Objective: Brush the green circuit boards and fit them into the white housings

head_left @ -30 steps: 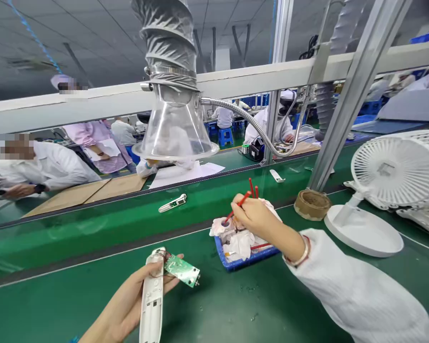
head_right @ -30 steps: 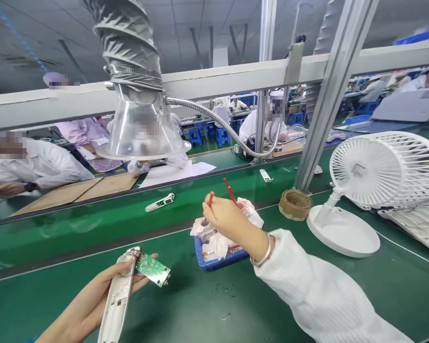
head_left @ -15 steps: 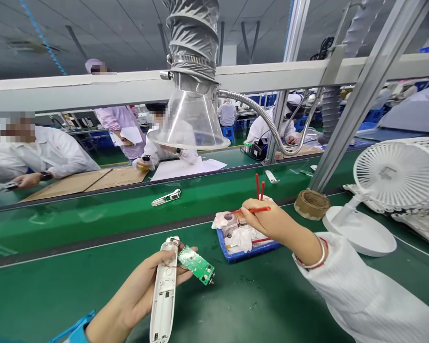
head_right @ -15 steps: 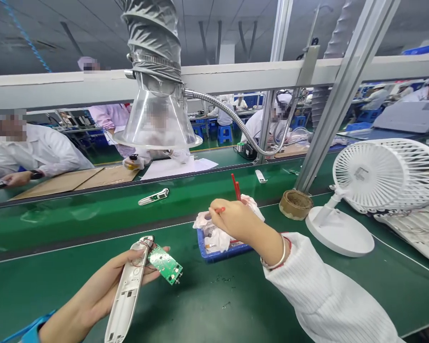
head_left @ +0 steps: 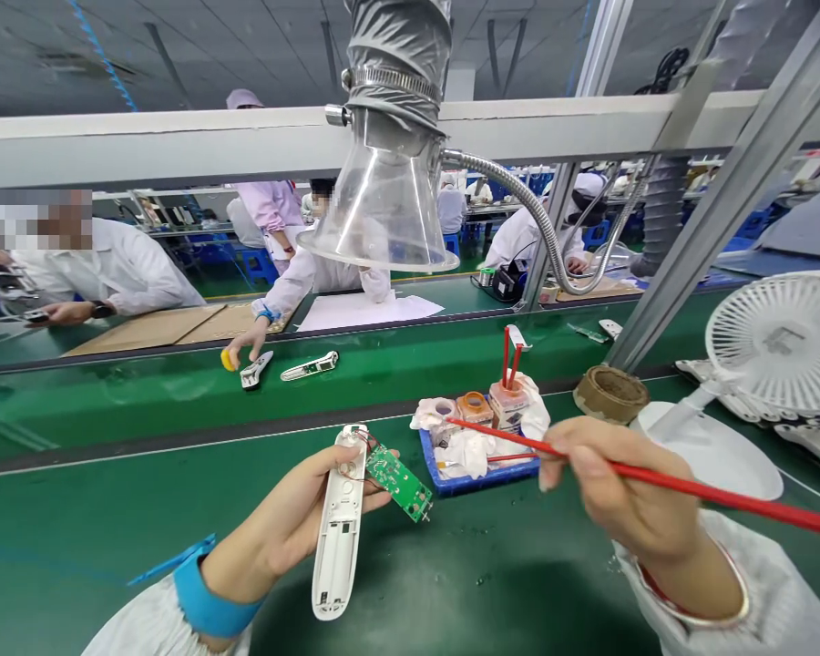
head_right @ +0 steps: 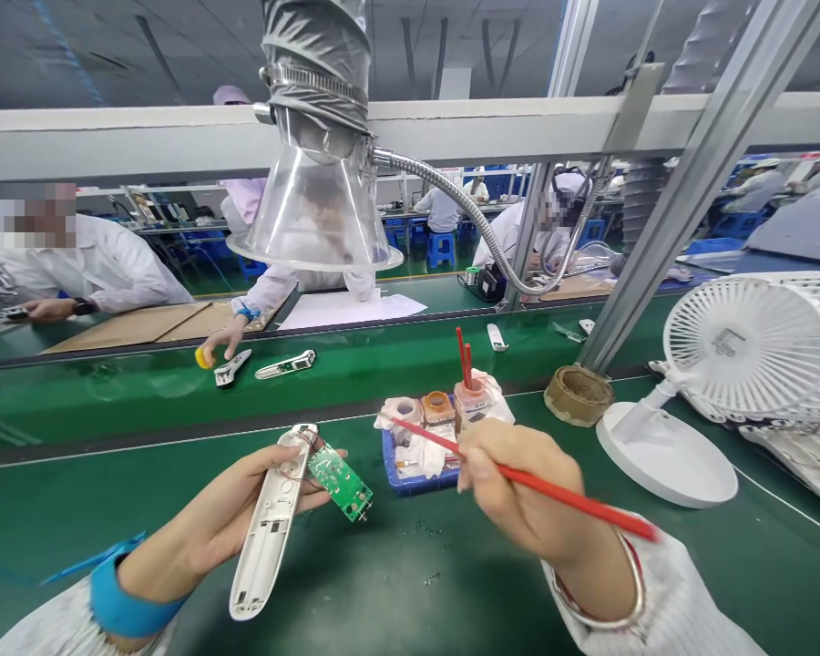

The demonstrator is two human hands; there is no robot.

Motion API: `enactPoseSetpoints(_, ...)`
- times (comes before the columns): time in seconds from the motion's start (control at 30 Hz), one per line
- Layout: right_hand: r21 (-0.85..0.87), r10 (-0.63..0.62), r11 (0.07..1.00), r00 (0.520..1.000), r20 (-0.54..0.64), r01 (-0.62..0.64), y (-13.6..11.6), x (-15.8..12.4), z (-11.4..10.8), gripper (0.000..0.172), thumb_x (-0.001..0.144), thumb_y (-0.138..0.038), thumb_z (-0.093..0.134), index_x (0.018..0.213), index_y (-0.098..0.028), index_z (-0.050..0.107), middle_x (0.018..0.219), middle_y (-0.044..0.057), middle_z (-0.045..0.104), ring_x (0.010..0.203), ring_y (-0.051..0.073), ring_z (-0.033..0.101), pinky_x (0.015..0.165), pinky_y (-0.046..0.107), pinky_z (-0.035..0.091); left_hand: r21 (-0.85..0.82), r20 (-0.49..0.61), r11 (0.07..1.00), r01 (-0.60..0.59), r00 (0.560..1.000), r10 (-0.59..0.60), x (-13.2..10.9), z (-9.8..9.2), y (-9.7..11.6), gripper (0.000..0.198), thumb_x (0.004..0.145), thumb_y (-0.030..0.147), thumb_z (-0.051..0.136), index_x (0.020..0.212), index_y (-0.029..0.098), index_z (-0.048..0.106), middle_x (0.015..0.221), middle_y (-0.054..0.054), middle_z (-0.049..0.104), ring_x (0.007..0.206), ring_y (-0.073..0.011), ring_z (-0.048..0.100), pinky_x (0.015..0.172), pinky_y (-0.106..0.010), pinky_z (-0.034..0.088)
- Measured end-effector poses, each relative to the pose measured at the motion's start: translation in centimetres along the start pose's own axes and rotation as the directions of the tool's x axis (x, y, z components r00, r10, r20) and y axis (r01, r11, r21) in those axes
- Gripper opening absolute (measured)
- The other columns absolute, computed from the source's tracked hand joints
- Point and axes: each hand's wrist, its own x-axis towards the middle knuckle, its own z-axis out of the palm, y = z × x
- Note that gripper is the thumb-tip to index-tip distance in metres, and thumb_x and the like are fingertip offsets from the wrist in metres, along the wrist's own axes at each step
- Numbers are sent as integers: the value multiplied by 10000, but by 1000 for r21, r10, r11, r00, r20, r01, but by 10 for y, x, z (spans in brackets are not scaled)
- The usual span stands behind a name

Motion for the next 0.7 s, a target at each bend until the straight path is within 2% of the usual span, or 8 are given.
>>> enactPoseSetpoints(0.07, 206, 92, 976, 991, -98, -71, -8, -7, 1, 211, 924, -139, 368, 1013, -235, 533, 695, 23, 607, 613, 157, 584, 616, 306, 479, 3, 14, 1000, 12, 1000, -12, 1, 3, -1, 77, 765, 130, 601, 840, 117, 616, 614, -33, 621, 594, -170, 651, 858, -469, 516)
enactPoseSetpoints(0.17, 283, 118, 954, 992, -53, -98, -15, -12, 8, 206, 935, -167, 374, 1027, -247, 540, 673, 17, 610, 594, 155, 583, 636, 326, 498, 17, 18, 999, 29, 999, -29, 3, 9, -2, 59, 770, 145, 601, 823, 119, 607, 601, -29, 611, 582, -172, 647, 856, -477, 513)
enactPoseSetpoints(0.33, 266, 74, 961, 997, 33, -80, -17, -6, 17, 234, 922, -133, 375, 1049, -262, 523, 667, -1, 598, 609, 140, 579, 584, 286, 493, 29, 102, 999, 41, 994, -44, 5, 13, -4, 116, 776, 152, 597, 882, 107, 602, 689, -59, 646, 673, -191, 662, 875, -470, 504)
enactPoseSetpoints(0.47, 177, 51, 983, 998, 22, -54, -20, -3, 16, 286, 879, -76, 387, 1040, -267, 526, 660, -1, 593, 625, 151, 582, 587, 294, 495, 32, 22, 999, 32, 999, -33, 4, 13, -4, 130, 755, 160, 626, 873, 113, 599, 638, -49, 623, 652, -196, 655, 864, -478, 510)
enactPoseSetpoints(0.63, 29, 49, 998, 999, -9, -49, -26, -5, 11, 217, 876, -96, 385, 915, -247, 537, 688, 13, 594, 670, 151, 598, 619, 288, 491, 15, -12, 999, 41, 999, -40, 1, 13, -3, 197, 759, 164, 618, 939, 89, 589, 722, -103, 655, 721, -236, 675, 860, -458, 520)
enactPoseSetpoints(0.7, -3, 46, 999, 999, -13, -46, -28, -8, 9, 205, 891, -110, 373, 893, -242, 530, 693, 19, 592, 661, 144, 597, 619, 282, 489, 11, -17, 999, 38, 999, -37, 0, 13, -1, 188, 767, 156, 600, 943, 92, 589, 712, -96, 657, 677, -221, 676, 841, -443, 532)
